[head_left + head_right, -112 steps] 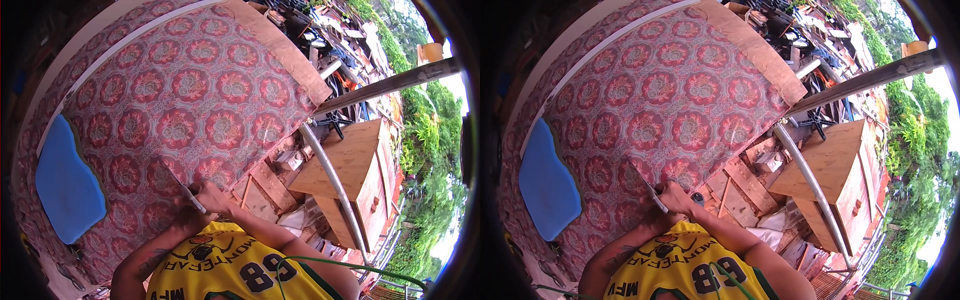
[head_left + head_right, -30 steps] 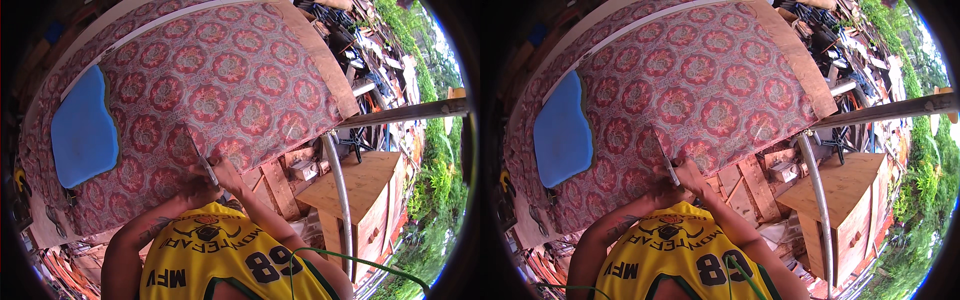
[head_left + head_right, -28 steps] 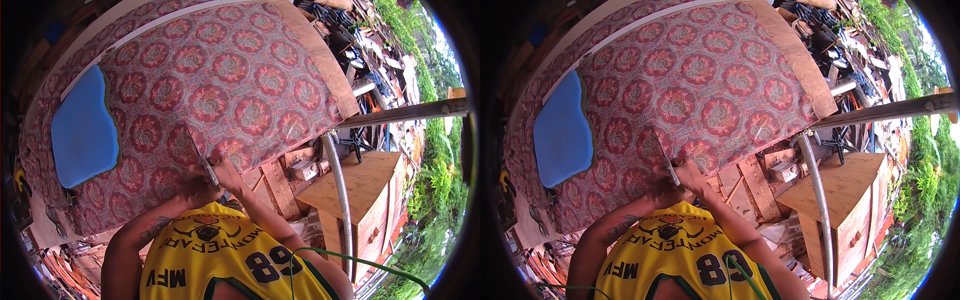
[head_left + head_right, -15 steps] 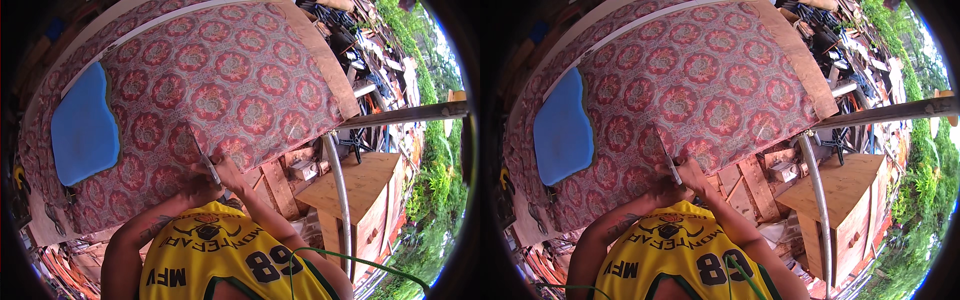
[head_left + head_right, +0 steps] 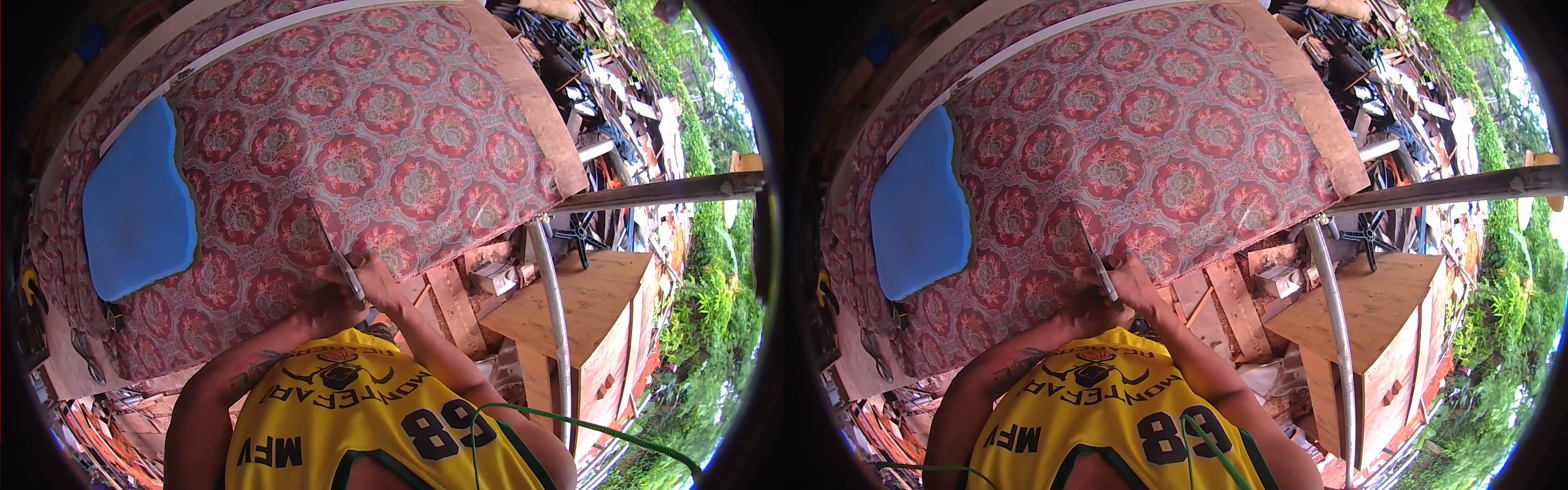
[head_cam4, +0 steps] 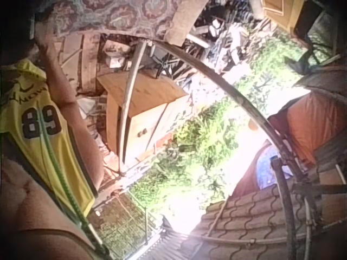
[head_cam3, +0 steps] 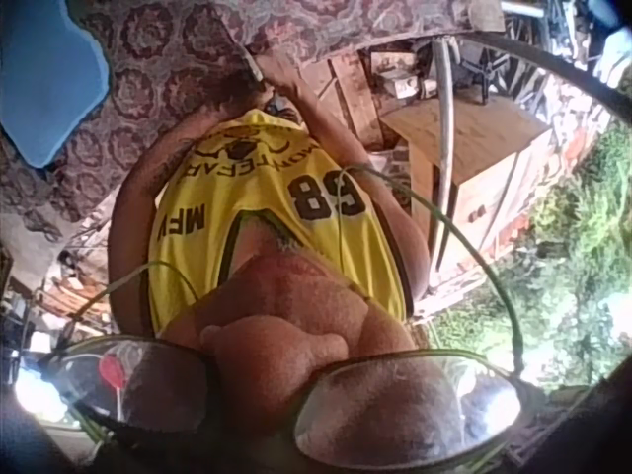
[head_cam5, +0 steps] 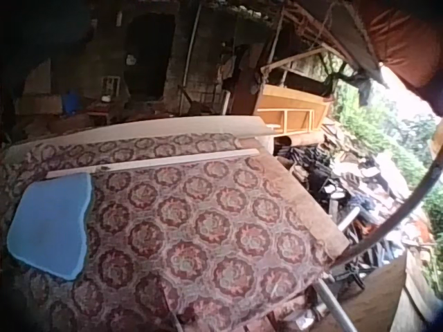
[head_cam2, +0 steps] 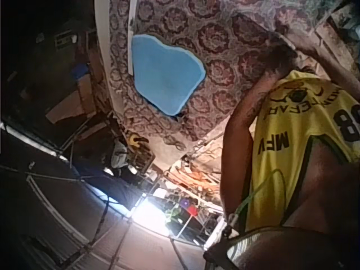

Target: Measuring and cutting fabric for furniture reupholstery.

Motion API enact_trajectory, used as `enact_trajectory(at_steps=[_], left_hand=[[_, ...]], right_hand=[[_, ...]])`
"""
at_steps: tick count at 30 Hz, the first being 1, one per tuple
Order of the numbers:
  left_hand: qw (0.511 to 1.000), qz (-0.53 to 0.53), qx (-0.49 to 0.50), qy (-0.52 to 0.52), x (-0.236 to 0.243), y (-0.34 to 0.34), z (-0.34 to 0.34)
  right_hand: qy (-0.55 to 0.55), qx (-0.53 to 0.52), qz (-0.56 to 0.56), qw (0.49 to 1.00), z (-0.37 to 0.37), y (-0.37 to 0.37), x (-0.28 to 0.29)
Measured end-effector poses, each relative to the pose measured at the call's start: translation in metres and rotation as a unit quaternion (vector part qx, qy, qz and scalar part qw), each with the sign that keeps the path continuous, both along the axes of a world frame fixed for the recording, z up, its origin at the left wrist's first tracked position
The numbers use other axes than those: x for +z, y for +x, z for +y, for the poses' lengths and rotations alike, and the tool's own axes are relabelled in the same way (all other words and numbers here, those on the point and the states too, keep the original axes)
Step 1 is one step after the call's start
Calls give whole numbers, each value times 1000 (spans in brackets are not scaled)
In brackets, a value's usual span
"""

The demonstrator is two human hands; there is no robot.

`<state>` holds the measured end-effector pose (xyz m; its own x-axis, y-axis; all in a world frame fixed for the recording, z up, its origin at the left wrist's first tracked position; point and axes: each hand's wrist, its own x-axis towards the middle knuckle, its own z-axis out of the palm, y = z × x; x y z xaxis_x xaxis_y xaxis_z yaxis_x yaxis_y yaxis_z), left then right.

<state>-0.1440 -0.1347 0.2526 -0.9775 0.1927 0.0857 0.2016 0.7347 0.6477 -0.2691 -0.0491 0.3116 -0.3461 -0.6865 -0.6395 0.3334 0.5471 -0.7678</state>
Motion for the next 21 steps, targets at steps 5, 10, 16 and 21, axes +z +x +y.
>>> enact_trajectory(at_steps=[5,10,16,21], left_hand=[[1000,-7,-4,-12,-1,0,1],[1000,8,-4,-25,-2,-1,2],[999,20,1,-25,1,-1,0],[1000,4,-3,-15,1,-1,0]], right_hand=[[3,9,-6,1000,0,0,1],[-4,4,-6,1000,1,0,-3],[-2,6,-1,1000,-1,-1,-1],[6,7,-8,1000,-1,-1,-2]])
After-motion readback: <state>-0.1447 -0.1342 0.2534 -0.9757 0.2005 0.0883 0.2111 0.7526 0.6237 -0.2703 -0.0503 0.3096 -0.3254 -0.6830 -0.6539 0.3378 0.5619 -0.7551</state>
